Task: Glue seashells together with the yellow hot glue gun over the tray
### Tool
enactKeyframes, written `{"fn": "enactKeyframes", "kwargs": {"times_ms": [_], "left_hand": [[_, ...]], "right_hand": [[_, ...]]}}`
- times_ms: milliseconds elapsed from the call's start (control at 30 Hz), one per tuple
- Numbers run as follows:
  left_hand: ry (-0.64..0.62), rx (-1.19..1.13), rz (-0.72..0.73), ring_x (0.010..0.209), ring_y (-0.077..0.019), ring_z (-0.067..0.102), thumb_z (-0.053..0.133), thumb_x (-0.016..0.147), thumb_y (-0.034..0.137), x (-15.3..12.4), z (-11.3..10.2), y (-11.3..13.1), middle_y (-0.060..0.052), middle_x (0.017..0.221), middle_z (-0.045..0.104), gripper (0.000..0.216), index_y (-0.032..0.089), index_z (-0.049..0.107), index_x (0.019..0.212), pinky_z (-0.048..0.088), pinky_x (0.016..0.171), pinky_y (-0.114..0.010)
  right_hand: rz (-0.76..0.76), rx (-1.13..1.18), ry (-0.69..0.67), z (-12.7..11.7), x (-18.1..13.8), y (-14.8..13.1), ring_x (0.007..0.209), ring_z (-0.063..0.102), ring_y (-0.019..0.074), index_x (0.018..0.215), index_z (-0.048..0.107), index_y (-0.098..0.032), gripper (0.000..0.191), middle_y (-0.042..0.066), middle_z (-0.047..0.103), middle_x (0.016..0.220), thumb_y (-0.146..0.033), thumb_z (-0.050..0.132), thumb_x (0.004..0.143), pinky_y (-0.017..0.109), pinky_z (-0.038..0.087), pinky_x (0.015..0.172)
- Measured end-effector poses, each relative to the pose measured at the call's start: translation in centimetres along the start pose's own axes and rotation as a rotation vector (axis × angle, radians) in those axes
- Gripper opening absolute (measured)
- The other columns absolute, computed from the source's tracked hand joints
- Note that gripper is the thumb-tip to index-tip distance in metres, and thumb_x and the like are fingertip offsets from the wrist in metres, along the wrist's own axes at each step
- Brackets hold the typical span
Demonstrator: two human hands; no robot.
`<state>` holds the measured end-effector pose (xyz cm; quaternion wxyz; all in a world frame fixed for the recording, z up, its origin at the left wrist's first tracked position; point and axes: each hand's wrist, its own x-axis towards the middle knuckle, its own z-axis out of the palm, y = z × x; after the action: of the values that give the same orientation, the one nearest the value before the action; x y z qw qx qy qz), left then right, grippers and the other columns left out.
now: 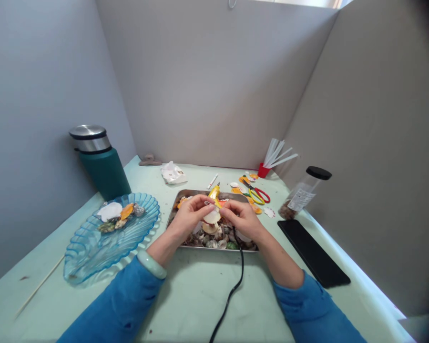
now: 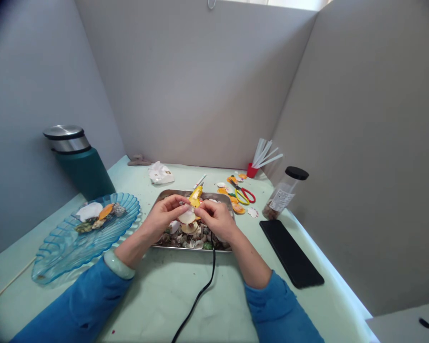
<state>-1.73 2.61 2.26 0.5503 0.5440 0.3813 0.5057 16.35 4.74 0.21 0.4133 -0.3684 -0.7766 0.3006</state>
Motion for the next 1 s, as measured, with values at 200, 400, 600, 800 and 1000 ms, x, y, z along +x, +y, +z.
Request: {"fn": "enactKeyframes", "kwargs": {"times_ms": [200, 400, 600, 800, 1000], "left_hand": [[0.037, -0.024, -0.058, 0.068, -0.0126, 0.061, 0.069, 0.068, 0.039, 0.22, -0.36, -0.52, -0.005, 0.084, 0.067, 0.035, 0.014, 0.065, 0.090, 0.047, 0.060, -0.022], [0.047, -0.053, -0.070, 0.069, -0.0138, 0.061, 0.071, 0.065, 0.039, 0.20, -0.33, -0.41, -0.005, 0.082, 0.069, 0.033, 0.014, 0.069, 0.087, 0.048, 0.062, -0.024], [0.043, -0.037, -0.056, 0.073, -0.0161, 0.062, 0.072, 0.064, 0.040, 0.13, -0.32, -0.26, -0.007, 0.087, 0.070, 0.035, 0.013, 0.071, 0.087, 0.049, 0.064, -0.025], [0.048, -0.040, -0.085, 0.076, -0.0173, 0.063, 0.072, 0.064, 0.040, 0.09, -0.19, -0.12, -0.009, 0.095, 0.069, 0.043, 0.013, 0.070, 0.098, 0.049, 0.065, -0.026], [-0.032, -0.047, -0.110, 0.074, -0.0137, 0.062, 0.073, 0.065, 0.036, -0.03, -0.15, -0.26, -0.008, 0.094, 0.069, 0.051, 0.014, 0.064, 0.110, 0.048, 0.066, -0.023]], "right_hand": [[-0.001, 0.002, 0.008, 0.01, -0.01, -0.11, 0.053, 0.039, 0.0082, 0.067, 0.051, -0.017, 0.032, -0.003, 0.047, 0.058, -0.042, 0.050, 0.087, 0.021, 0.030, 0.051], [0.003, -0.002, 0.017, 0.04, -0.06, -0.07, 0.053, 0.040, 0.0087, 0.067, 0.051, -0.017, 0.034, -0.003, 0.048, 0.058, -0.044, 0.050, 0.086, 0.021, 0.031, 0.051], [0.009, -0.015, 0.031, 0.08, -0.05, 0.20, 0.054, 0.040, 0.0090, 0.067, 0.053, -0.017, 0.033, -0.003, 0.049, 0.058, -0.045, 0.050, 0.085, 0.021, 0.031, 0.051], [0.020, -0.029, 0.049, 0.10, 0.04, 0.32, 0.053, 0.040, 0.0090, 0.067, 0.053, -0.017, 0.034, -0.003, 0.048, 0.057, -0.046, 0.049, 0.086, 0.021, 0.030, 0.050], [0.010, -0.036, 0.054, 0.07, 0.00, 0.23, 0.053, 0.039, 0.0087, 0.067, 0.052, -0.017, 0.035, -0.003, 0.047, 0.058, -0.046, 0.049, 0.086, 0.021, 0.031, 0.050]]}}
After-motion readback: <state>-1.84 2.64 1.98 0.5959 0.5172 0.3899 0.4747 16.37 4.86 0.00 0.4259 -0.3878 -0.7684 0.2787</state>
